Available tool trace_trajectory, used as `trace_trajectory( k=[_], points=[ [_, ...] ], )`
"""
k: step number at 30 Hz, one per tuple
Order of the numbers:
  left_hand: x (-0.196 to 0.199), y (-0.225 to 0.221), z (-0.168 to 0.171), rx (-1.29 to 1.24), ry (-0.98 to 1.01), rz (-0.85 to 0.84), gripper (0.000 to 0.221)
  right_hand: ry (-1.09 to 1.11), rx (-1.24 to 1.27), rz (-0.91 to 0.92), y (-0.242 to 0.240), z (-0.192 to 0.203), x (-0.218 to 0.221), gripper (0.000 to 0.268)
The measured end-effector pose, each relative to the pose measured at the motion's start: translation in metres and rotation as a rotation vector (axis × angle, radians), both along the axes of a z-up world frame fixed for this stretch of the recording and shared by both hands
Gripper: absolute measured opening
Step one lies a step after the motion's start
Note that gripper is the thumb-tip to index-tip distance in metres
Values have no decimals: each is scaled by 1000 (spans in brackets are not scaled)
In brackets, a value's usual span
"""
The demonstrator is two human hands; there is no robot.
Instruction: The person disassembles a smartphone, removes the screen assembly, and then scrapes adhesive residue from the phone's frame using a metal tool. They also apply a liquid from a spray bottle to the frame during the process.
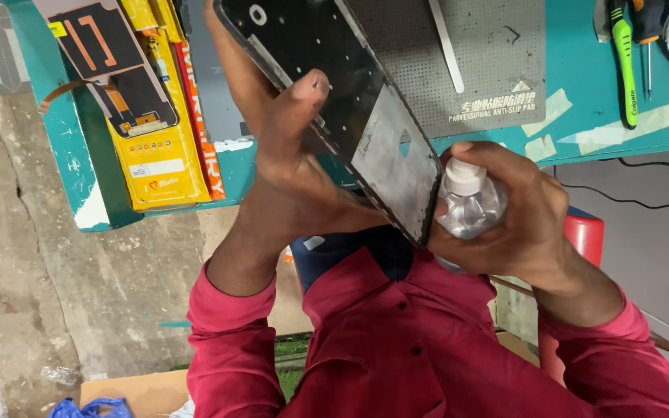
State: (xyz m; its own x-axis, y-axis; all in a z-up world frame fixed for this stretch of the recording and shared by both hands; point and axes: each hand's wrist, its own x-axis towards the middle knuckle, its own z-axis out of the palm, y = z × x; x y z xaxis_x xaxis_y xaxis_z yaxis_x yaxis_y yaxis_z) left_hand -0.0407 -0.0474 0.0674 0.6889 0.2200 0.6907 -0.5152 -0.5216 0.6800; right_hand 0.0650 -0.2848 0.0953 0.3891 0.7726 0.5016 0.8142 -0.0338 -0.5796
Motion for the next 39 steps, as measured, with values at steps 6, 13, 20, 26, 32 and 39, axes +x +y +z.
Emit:
trace_trajectory(
  k=[6,13,20,26,32,39],
  points=[
    [2,-5,-5,-20,32,16,117,44,-19,23,0,-1,0,76],
    [4,-7,-11,7,7,54,120,74,-10,6,-3,-1,-1,78],
    [9,-2,1,15,-18,-48,124,130,-20,36,-4,-3,3,80],
    [14,-10,13,-37,-8,-209,131,149,-9,84,-3,5,8,99],
    [13,-14,-4,-92,91,-292,135,187,-17,121,-11,-1,9,101],
    [9,-20,-8,-121,244,-299,136,56,-26,54,-13,-1,11,91]
  ],
)
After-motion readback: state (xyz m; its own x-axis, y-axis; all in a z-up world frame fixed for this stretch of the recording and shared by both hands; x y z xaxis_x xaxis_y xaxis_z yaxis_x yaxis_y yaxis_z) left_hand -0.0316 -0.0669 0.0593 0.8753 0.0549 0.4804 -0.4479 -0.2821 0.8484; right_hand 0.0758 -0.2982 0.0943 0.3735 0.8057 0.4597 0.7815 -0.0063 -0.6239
